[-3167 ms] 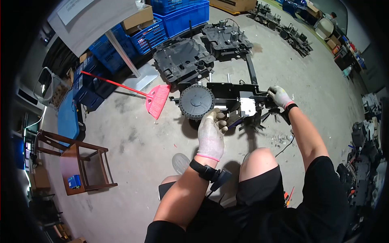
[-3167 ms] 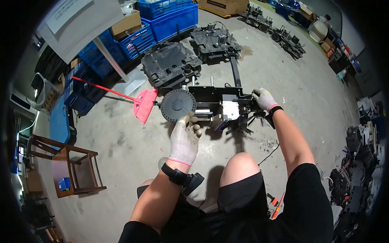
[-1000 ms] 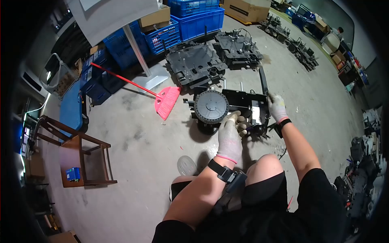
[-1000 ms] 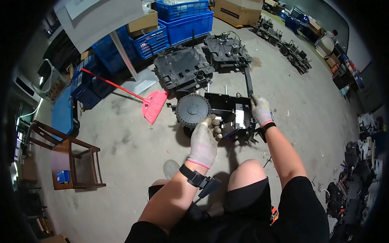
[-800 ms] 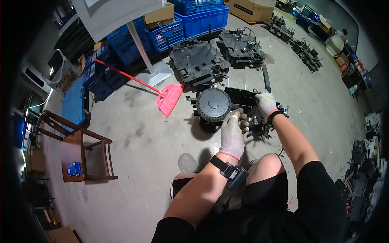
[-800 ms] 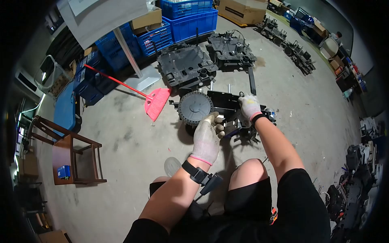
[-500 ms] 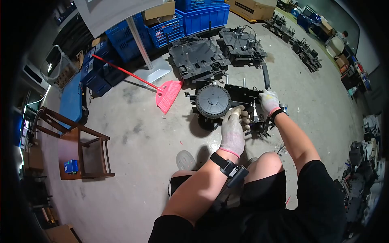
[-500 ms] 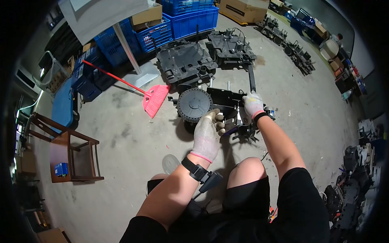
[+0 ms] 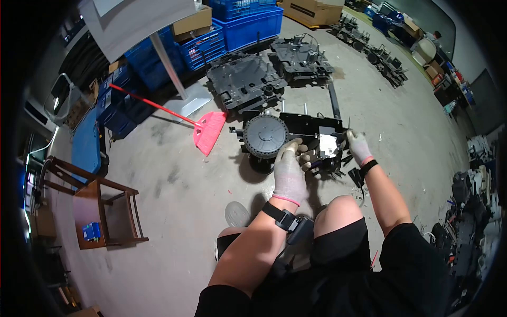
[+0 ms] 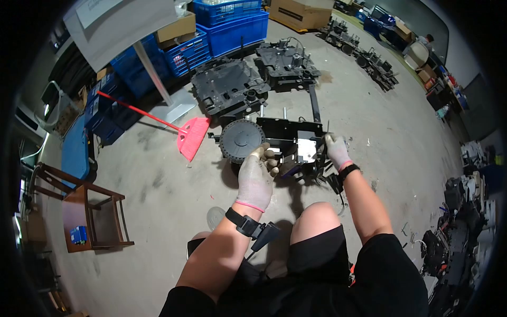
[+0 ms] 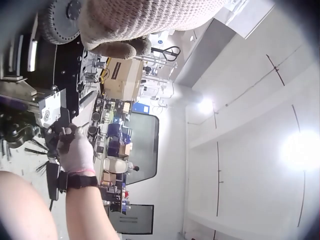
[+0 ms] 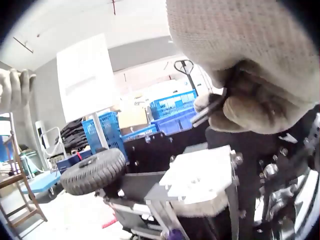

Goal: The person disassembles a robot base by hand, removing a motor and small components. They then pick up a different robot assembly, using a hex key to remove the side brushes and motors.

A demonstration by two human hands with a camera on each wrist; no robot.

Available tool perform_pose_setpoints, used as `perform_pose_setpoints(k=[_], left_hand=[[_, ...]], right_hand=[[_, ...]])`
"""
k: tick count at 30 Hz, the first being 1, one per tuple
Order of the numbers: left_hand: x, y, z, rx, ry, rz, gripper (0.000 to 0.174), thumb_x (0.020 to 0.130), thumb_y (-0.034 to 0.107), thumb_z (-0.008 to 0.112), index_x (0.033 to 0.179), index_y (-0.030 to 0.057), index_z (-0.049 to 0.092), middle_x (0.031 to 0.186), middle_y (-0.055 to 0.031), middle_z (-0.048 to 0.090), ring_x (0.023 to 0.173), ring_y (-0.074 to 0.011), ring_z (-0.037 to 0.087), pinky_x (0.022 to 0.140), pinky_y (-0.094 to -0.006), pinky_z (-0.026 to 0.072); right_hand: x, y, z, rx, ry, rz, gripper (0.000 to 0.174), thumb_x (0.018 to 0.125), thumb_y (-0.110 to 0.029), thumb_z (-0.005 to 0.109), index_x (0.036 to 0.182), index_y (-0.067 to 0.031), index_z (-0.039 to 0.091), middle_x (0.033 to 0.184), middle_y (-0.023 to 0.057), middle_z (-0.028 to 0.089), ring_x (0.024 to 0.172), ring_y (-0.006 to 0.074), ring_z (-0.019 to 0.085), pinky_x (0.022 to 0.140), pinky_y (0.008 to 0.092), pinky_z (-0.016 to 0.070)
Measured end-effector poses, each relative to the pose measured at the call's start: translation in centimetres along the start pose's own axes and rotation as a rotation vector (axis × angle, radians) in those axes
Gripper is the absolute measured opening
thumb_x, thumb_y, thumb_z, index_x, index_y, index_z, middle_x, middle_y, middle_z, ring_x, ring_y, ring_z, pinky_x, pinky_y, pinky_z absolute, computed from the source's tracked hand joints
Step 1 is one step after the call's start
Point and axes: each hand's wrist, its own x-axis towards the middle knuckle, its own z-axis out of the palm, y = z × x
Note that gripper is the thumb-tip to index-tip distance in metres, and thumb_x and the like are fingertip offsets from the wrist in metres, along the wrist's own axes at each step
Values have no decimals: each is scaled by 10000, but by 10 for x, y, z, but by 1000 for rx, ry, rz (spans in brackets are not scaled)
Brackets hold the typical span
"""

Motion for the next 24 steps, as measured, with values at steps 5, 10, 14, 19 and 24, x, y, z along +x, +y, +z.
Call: perform_pose_setpoints(k=[5,10,14,19,24], left_hand=[[-2,-3,5,60,-32,-34,235,992,210,475,1156,58,548,845,8,561,706,-90,526,615,-239,442],[-4,-5,9,68,-6,-36,229,992,209,478,1155,63,548,846,8,563,708,-90,527,623,-239,440],[-4,-3,8,72,1,-29,224,992,206,478,1150,62,547,847,7,564,704,-91,525,625,-240,439],[-1,-4,5,49,-12,-32,220,987,201,486,1144,58,546,848,-2,564,693,-95,523,616,-243,437],[2,1,5,37,-18,-43,225,978,202,496,1141,57,551,845,-4,561,694,-99,522,621,-240,434]], right_hand=[[-31,-18,2,361,-175,325,300,1039,-257,376,999,-61,600,719,-3,564,541,107,505,446,267,396],[-10,-26,4,598,-249,625,333,1042,-301,349,853,-137,569,588,-76,471,416,76,381,388,254,316],[4,-16,13,677,-209,660,333,1039,-335,348,804,-177,524,555,-87,429,403,71,359,382,248,291],[7,-21,13,782,-199,706,333,1038,-327,349,790,-190,526,545,-94,410,412,72,347,389,254,276],[5,-24,15,784,-200,709,335,1039,-338,349,798,-191,530,554,-100,416,417,69,350,388,253,274]])
